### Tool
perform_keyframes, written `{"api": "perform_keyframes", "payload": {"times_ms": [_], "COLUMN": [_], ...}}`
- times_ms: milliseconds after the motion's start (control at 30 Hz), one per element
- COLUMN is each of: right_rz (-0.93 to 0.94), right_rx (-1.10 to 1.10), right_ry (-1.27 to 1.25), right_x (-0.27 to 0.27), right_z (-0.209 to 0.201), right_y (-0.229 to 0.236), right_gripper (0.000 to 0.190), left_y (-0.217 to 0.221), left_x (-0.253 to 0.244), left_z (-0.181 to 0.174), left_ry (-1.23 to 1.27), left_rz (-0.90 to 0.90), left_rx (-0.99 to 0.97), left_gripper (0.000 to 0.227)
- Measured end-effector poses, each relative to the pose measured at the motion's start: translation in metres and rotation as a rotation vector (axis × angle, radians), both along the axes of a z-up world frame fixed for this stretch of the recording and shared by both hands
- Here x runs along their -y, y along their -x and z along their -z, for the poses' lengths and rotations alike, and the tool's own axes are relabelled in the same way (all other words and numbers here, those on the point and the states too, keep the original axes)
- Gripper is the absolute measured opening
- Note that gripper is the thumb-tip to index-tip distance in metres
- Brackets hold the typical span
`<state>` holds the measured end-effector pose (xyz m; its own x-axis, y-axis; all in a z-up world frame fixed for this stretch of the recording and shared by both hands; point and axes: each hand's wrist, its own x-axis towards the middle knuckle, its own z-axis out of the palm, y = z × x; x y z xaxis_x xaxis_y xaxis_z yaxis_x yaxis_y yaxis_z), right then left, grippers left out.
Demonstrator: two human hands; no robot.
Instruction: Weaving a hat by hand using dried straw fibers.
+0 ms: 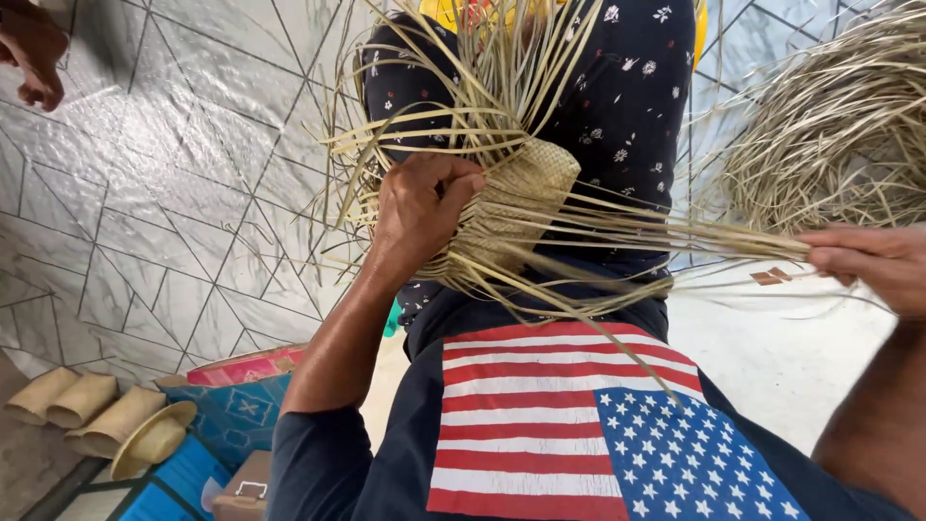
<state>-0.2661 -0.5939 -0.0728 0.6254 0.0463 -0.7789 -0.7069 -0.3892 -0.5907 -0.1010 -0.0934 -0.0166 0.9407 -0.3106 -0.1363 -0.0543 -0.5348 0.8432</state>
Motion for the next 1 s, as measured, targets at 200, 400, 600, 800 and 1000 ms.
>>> {"api": "perform_keyframes", "payload": {"times_ms": [200, 400, 600, 800, 1000], "right_rz": [-0.721, -0.325, -0.630, -0.607, -0.350], "right_rx": [1.201, 1.257, 1.241, 1.094, 0.780], "right_ry": [1.238, 0.301, 0.040, -0.039, -0.330], "right_x": [0.032, -0.208, -0.293, -0.314, -0.327], "right_z": [0.037, -0.087, -0.065, -0.060, -0.069], "right_y": [-0.010, -0.126, -0.166, -0.186, -0.196], "right_gripper": [0.030, 0.016, 0.023, 0.013, 0.018], "left_y": [-0.012, -0.013, -0.009, -0.007, -0.011], "left_x": [-0.001, -0.002, -0.008, -0.010, -0.008], "left_z": [-0.004, 0.002, 0.005, 0.013, 0.013], "left_ry": [0.077, 0.144, 0.246, 0.295, 0.214], "left_rz": [-0.024, 0.022, -0.059, -0.079, -0.030], "left_rx": [-0.241, -0.358, -0.477, -0.511, -0.357], "left_gripper": [0.012, 0.016, 0.017, 0.009, 0.006]}}
